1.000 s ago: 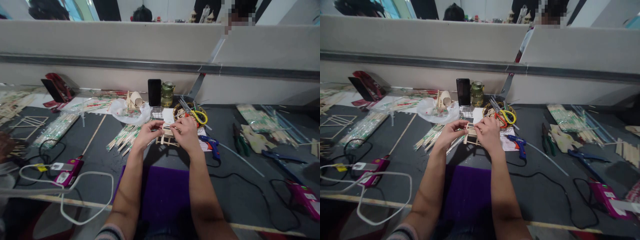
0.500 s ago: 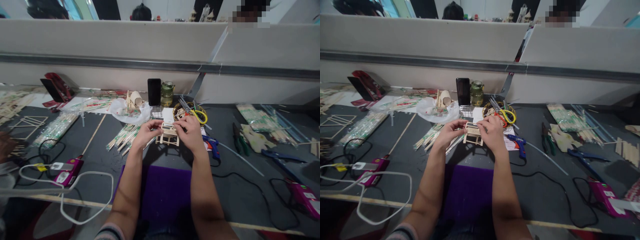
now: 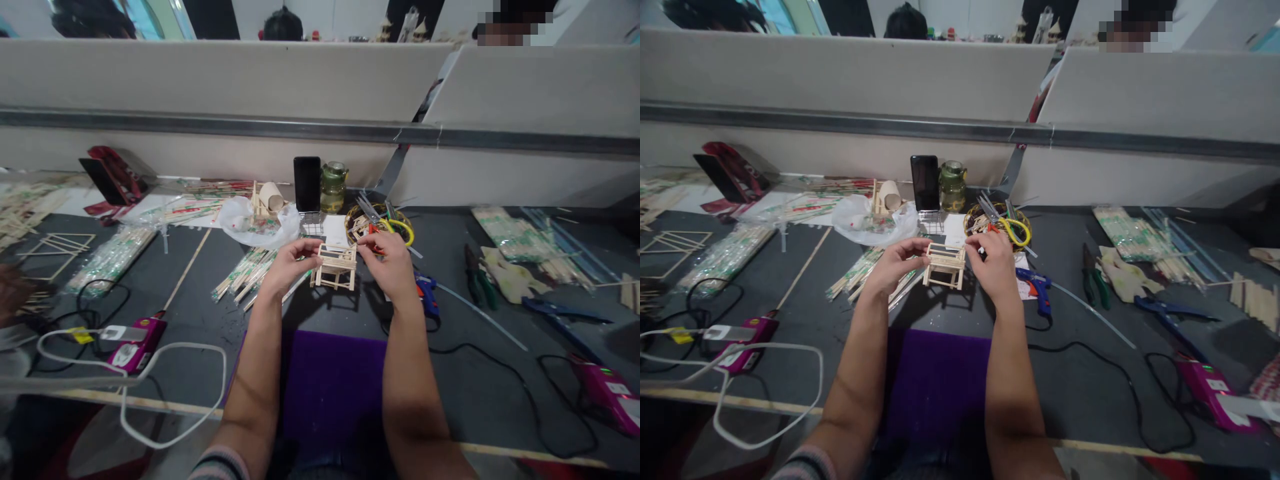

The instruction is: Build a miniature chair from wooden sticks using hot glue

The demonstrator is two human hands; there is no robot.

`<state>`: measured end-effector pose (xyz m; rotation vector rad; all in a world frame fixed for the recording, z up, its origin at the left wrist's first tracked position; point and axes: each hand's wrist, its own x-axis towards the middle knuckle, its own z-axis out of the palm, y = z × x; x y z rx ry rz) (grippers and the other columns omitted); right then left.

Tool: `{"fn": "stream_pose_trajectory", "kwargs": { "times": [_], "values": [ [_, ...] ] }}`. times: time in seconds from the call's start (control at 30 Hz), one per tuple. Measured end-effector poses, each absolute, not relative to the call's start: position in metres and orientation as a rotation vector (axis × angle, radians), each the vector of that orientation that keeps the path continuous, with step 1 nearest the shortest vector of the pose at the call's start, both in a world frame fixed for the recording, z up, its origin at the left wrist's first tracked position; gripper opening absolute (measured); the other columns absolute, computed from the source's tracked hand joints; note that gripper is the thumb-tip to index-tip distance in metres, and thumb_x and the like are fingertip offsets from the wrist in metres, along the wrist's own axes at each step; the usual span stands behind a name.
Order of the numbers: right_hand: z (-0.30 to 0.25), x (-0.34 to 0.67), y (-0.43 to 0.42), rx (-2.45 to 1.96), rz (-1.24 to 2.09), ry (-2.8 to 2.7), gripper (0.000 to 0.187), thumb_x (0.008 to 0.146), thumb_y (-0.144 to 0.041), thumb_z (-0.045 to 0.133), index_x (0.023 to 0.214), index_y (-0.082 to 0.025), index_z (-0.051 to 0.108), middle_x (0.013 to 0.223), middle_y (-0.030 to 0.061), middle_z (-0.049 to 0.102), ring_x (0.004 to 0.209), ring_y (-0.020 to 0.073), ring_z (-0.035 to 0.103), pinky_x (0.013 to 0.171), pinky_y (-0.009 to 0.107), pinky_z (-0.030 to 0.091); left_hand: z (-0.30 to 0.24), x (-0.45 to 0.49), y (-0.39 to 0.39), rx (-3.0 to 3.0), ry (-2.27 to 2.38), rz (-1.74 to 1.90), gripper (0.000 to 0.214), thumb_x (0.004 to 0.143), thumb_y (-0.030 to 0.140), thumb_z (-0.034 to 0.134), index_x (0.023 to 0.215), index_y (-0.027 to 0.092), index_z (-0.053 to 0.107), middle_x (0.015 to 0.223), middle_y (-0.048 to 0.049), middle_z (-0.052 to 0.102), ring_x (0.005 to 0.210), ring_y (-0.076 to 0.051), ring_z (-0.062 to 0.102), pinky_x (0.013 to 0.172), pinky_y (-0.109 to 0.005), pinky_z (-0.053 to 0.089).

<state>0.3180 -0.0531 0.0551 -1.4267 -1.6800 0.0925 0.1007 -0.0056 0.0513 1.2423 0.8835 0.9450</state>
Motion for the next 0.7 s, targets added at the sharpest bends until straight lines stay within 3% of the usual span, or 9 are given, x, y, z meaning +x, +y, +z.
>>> {"fn": "stream_pose_trajectory", "kwargs": {
  "times": [0.13, 0.7],
  "values": [
    [0.055, 0.307, -0.054, -1.446, 0.062, -1.771, 0.016, 0.091, -0.027, 0.059, 0.085, -0.021, 0.073, 0.076, 0.0038, 0.063, 0.082, 0.0224, 0.053, 0.08, 0.037, 0.041, 0.051, 0.101, -0.006, 1.233, 0.868, 0.935, 0.04, 0.061, 0.02, 0.082, 0.099, 0.014, 0.073, 0.089, -0.0042, 0.072, 0.082, -0.016, 0.063, 0.081, -0.031, 0.049],
    [0.054, 0.295, -0.055, -1.611, -0.129, -2.006, 0.025, 0.097, -0.03, 0.052, 0.088, -0.022, 0.073, 0.084, 0.0069, 0.063, 0.089, 0.0248, 0.048, 0.08, 0.039, 0.031, 0.048, 0.1, -0.006, 1.289, 0.862, 0.924, 0.041, 0.063, 0.021, 0.081, 0.103, 0.015, 0.072, 0.091, -0.0048, 0.072, 0.086, -0.017, 0.063, 0.084, -0.032, 0.05]
  ]
}}
